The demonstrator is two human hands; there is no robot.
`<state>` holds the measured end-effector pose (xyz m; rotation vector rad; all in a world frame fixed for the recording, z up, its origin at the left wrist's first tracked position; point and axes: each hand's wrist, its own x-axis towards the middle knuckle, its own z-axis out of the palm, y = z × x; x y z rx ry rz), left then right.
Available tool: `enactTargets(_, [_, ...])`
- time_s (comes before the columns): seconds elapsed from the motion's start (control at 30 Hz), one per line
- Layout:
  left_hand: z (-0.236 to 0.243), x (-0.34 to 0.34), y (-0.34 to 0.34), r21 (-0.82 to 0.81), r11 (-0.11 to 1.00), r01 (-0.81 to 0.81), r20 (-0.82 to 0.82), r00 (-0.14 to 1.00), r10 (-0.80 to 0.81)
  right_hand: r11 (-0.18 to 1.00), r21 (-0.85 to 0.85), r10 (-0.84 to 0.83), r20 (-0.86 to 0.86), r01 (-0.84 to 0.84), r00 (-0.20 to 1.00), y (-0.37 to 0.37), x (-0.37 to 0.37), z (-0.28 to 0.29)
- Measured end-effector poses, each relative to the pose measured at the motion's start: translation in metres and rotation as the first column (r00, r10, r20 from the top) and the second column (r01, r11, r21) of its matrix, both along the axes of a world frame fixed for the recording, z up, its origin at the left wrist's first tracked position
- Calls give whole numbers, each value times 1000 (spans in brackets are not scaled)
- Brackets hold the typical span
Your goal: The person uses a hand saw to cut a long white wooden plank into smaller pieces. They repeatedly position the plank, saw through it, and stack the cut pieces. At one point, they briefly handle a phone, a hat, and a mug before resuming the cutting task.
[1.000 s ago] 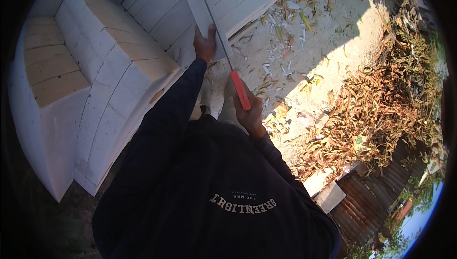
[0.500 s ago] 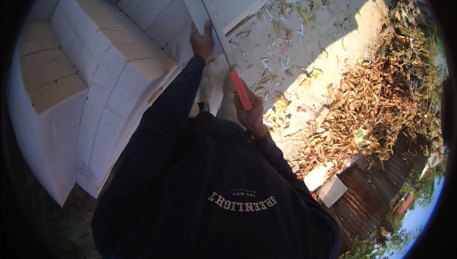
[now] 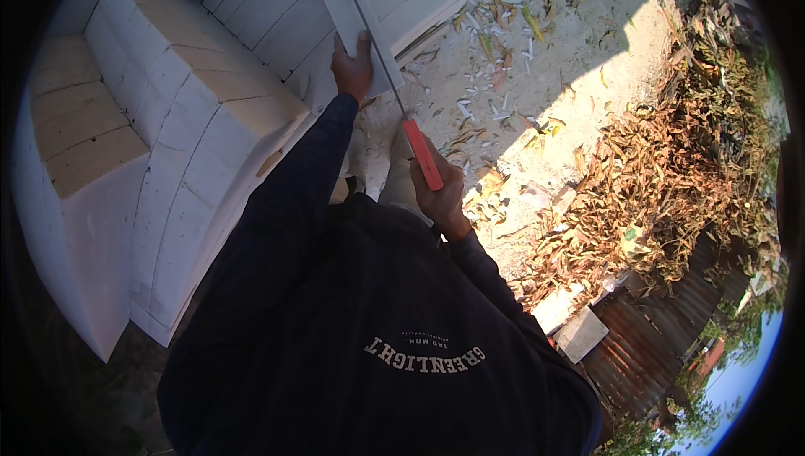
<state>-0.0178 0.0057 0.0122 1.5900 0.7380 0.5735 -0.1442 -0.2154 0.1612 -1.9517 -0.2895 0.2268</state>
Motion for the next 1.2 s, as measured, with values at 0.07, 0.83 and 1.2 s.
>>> enactTargets(0.07, [-1, 1, 0, -16, 1000, 7, 29, 1000, -7, 1000, 4, -2, 13, 2, 1000, -1, 1, -3])
enactTargets(0.83, [6, -1, -3, -27, 1000, 4, 32, 999, -3, 1000, 3, 20, -79, -20, 997, -3, -2, 1])
enactTargets(1.2, [4, 0, -3, 25, 999, -25, 5, 1000, 25, 999, 28, 25, 1, -25, 1000, 13, 9, 2])
